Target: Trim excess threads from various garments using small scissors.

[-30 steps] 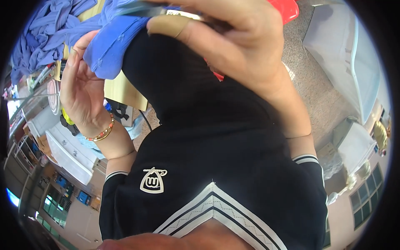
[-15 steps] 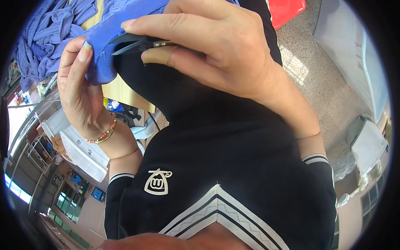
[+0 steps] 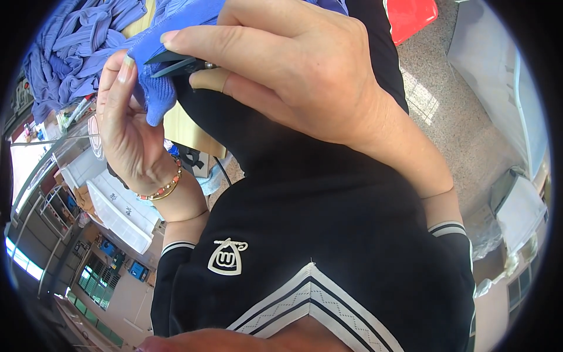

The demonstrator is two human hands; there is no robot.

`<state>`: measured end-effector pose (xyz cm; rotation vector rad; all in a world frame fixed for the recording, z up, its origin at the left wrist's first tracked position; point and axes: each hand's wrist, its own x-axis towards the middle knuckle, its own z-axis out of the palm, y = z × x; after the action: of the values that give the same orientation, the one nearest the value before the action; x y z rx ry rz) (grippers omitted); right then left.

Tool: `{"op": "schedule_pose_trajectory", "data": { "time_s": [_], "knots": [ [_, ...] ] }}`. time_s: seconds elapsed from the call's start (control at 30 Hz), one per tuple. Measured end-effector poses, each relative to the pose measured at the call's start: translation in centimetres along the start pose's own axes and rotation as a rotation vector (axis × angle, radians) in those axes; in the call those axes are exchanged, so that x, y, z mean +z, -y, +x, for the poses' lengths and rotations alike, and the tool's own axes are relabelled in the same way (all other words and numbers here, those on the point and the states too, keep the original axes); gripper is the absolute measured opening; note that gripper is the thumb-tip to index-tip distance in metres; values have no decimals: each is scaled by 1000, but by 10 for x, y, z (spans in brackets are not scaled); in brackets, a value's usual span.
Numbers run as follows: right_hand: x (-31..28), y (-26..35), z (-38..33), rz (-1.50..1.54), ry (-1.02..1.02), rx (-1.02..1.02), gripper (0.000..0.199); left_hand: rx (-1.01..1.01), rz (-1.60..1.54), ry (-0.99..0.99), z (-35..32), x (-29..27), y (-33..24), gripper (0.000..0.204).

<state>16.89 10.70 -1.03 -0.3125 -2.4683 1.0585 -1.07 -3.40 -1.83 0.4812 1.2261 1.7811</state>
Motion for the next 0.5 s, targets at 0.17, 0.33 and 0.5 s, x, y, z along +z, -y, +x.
{"op": "schedule_pose_trajectory", "data": {
  "time_s": [0.17, 0.33, 0.5],
  "knots": [
    [14, -5, -4, -51, -138, -100, 49, -17, -46, 17, 2, -1, 1, 17],
    [14, -3, -5, -54, -148, -91, 50, -9, 0, 11, 0, 0, 1, 16],
    [15, -1, -4, -64, -153, -71, 51, 0, 3, 13, 0, 1, 3, 16]
  ]
}}
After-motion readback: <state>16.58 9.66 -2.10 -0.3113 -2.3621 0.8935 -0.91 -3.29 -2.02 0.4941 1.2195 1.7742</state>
